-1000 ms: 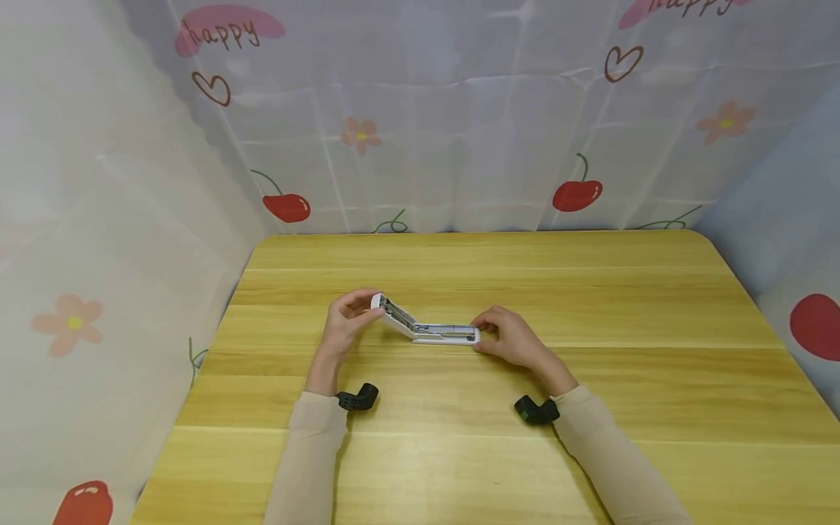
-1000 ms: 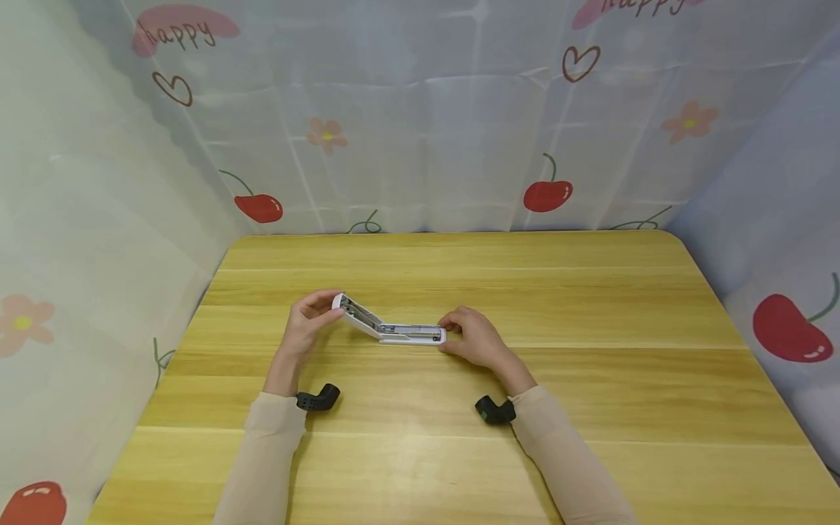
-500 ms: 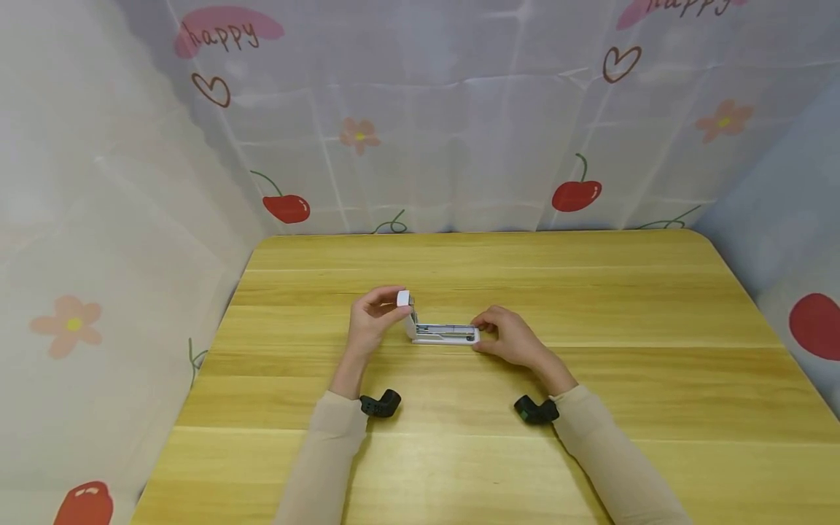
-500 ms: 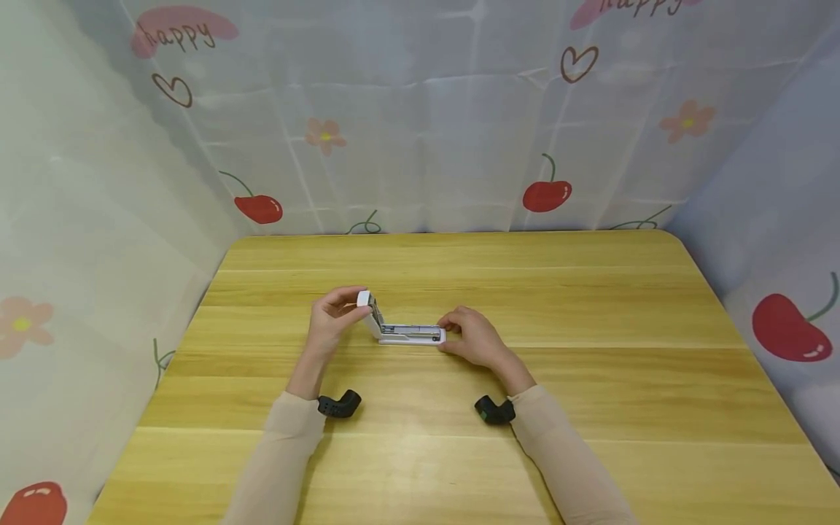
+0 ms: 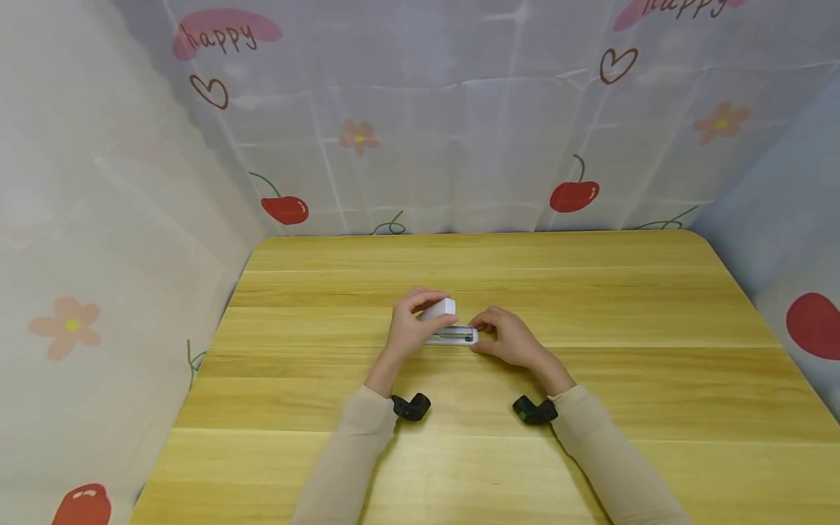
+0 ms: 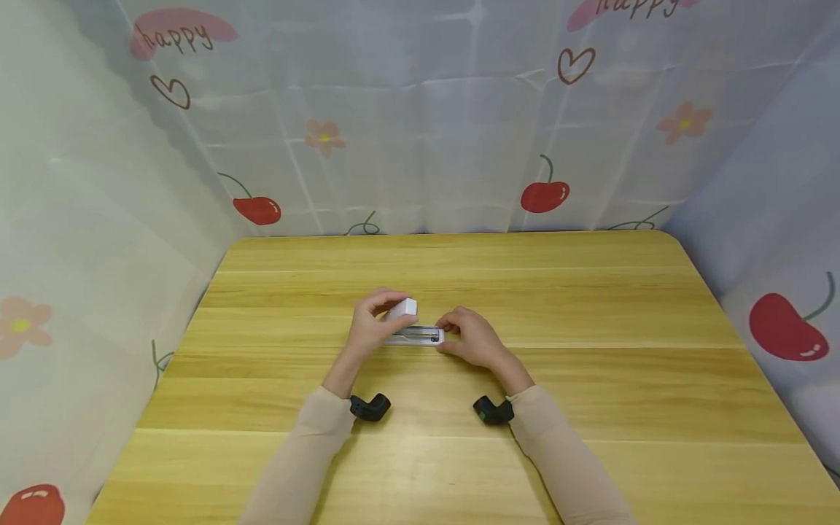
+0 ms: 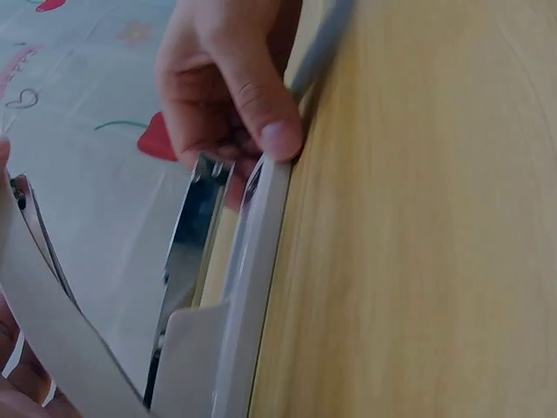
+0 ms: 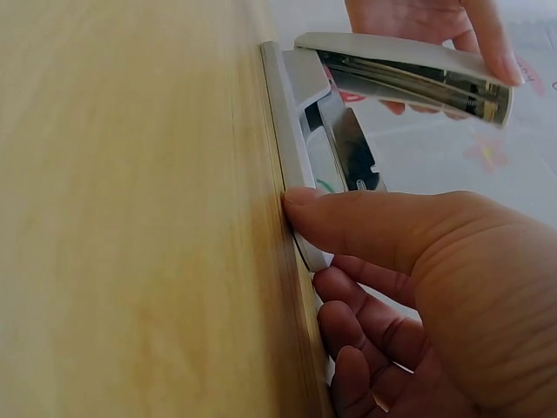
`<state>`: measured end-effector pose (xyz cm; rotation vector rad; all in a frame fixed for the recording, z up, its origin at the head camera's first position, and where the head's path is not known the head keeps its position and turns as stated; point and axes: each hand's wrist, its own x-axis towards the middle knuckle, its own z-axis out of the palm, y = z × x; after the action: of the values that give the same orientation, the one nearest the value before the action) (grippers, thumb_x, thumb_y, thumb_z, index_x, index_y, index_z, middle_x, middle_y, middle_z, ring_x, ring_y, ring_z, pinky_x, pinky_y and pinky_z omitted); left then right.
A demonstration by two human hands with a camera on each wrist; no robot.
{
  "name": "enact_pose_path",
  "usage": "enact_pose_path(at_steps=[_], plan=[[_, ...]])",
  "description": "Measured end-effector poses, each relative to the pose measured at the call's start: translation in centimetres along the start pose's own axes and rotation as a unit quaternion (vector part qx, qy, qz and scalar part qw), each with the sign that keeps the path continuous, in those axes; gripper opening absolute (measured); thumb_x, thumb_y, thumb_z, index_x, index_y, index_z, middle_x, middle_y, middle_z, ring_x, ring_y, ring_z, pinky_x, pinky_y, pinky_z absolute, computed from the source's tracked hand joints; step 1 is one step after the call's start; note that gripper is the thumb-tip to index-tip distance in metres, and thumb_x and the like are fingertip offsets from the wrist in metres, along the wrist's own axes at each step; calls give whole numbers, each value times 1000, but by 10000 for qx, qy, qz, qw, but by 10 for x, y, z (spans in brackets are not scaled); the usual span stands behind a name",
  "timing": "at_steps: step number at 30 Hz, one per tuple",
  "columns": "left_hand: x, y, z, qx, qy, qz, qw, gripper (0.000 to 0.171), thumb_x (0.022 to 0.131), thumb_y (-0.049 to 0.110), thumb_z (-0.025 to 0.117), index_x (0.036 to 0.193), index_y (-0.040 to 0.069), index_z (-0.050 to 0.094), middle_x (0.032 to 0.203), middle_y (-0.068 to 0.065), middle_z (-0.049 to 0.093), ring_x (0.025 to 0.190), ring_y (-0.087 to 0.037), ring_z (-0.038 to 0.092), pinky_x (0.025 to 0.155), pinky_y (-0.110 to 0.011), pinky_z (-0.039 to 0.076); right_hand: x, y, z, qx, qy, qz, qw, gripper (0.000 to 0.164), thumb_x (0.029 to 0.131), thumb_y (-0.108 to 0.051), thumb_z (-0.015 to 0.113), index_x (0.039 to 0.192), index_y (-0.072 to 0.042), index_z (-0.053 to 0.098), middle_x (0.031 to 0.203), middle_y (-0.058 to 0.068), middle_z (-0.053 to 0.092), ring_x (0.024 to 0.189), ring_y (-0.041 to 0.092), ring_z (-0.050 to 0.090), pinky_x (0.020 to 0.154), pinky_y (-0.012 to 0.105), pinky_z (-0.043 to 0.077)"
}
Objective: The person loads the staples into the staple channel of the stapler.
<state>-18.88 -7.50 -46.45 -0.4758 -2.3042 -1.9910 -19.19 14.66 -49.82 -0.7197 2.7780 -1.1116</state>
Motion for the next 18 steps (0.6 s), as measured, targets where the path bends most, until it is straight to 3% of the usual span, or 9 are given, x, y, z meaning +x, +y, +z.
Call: enact_pose_path(at_steps=[8, 18], plan=[[1, -3, 22, 1156, -381, -208, 9923, 38, 78, 18, 83, 113, 7, 73, 109, -5, 65, 101, -24, 57, 85, -38, 52, -1, 2, -1, 13, -25, -84, 10000, 31, 79, -18, 81, 105, -5, 69, 95, 6, 63, 85, 16, 56, 77, 33, 48], [0, -7, 35, 2537, -475, -67, 9661, 36, 76, 24, 85, 108, 15, 75, 109, -1, 68, 103, -22, 57, 81, -34, 49, -1, 1, -2, -81, -117, -14, 9999, 28, 80, -20, 81, 102, -7, 68, 93, 5, 61, 84, 17, 54, 76, 34, 46]])
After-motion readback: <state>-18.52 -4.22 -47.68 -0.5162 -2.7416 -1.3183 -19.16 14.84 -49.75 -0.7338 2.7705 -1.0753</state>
